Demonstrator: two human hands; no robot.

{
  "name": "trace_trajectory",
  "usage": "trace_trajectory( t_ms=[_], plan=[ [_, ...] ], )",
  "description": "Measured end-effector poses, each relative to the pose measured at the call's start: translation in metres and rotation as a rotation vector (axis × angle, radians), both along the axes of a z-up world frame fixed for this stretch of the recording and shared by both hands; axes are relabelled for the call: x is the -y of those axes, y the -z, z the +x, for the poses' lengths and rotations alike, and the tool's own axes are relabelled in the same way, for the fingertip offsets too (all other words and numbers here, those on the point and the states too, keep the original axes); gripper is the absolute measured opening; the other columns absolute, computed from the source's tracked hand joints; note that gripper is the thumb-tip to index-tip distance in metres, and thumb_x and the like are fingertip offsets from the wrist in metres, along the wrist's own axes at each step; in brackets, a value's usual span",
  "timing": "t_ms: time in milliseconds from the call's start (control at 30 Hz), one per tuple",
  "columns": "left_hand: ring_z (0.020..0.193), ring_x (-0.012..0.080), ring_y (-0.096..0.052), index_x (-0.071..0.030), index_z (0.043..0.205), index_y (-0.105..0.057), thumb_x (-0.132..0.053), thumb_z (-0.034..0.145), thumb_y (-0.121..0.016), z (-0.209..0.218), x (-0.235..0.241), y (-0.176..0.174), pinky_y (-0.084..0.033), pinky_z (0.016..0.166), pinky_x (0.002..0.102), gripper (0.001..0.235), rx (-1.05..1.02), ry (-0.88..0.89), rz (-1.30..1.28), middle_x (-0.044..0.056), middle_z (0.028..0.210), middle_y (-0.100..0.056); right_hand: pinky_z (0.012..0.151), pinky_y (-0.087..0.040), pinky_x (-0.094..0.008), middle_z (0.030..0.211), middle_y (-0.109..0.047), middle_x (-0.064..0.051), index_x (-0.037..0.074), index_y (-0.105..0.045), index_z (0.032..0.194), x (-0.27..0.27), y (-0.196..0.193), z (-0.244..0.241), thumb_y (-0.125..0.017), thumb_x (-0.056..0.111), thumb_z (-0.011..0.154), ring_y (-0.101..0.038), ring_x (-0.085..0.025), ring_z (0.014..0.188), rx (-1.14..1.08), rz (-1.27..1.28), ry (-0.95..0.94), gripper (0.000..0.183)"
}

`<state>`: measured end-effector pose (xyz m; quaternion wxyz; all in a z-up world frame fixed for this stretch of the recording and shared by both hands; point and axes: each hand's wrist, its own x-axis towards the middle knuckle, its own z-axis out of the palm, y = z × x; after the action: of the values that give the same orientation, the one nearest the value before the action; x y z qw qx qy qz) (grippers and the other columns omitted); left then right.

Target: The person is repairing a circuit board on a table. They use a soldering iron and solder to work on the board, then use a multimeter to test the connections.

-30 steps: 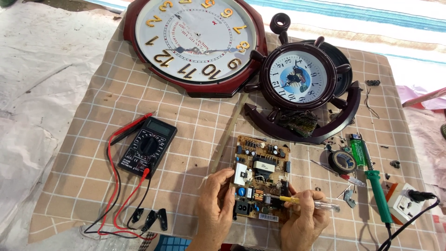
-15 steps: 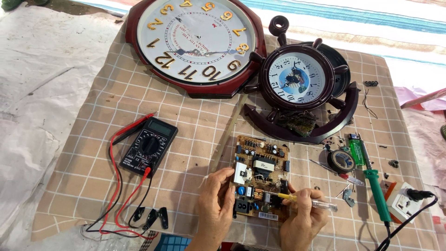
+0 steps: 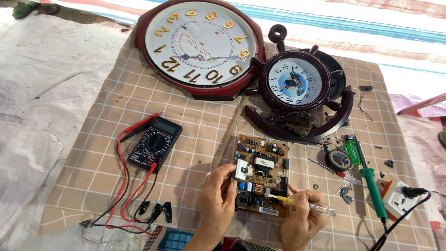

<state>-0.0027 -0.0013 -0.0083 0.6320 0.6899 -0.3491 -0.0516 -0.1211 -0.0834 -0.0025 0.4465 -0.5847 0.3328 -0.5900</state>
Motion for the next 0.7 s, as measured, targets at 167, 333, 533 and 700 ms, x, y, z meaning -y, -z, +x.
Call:
trace_trajectory(
  t_ms=[167,333,533,700],
  plan=[
    [0.073,0.0156,-0.061,-0.005,0.103,-0.052,0.001,0.072,-0.055,-0.001,-0.001,-0.005,-0.055,0.06,0.024,0.032,0.031,-0.034,0.015,0.01,0.097,-0.061,0.075,-0.055,-0.034,0.066,-0.052,-0.005,0.009,-0.047,0.079,0.004,0.01,-0.015,-0.048,0.013,0.088,-0.059,-0.017,0.069,0.062,0.144,0.011,0.01],
    [0.068,0.0138,-0.062,-0.007,0.101,-0.054,0.001,0.071,-0.056,0.0,-0.003,-0.008,-0.056,0.053,0.021,0.031,0.027,-0.03,0.029,0.01,0.1,-0.061,0.057,-0.05,-0.025,0.077,-0.06,-0.017,0.0,-0.051,0.084,0.004,0.006,-0.019,-0.049,0.007,0.086,-0.057,-0.018,0.06,0.014,0.205,-0.029,0.007],
    [0.081,0.0221,-0.061,-0.006,0.102,-0.053,-0.004,0.073,-0.055,0.004,-0.012,-0.01,-0.054,0.07,0.032,0.029,0.045,0.064,0.079,0.015,0.108,-0.057,0.065,-0.055,-0.028,0.083,-0.057,-0.013,0.002,-0.05,0.099,0.035,0.017,-0.039,-0.055,0.005,0.086,-0.06,-0.021,0.074,-0.043,0.199,0.007,0.015],
    [0.084,0.0216,-0.063,-0.006,0.102,-0.054,-0.004,0.071,-0.055,0.004,-0.008,-0.009,-0.052,0.073,0.03,0.032,0.073,0.05,0.108,0.012,0.104,-0.06,0.066,-0.048,-0.029,0.092,-0.061,-0.019,-0.006,-0.052,0.106,0.03,-0.01,-0.032,-0.048,-0.001,0.082,-0.058,-0.023,0.073,-0.182,0.313,0.046,0.025]
  ],
)
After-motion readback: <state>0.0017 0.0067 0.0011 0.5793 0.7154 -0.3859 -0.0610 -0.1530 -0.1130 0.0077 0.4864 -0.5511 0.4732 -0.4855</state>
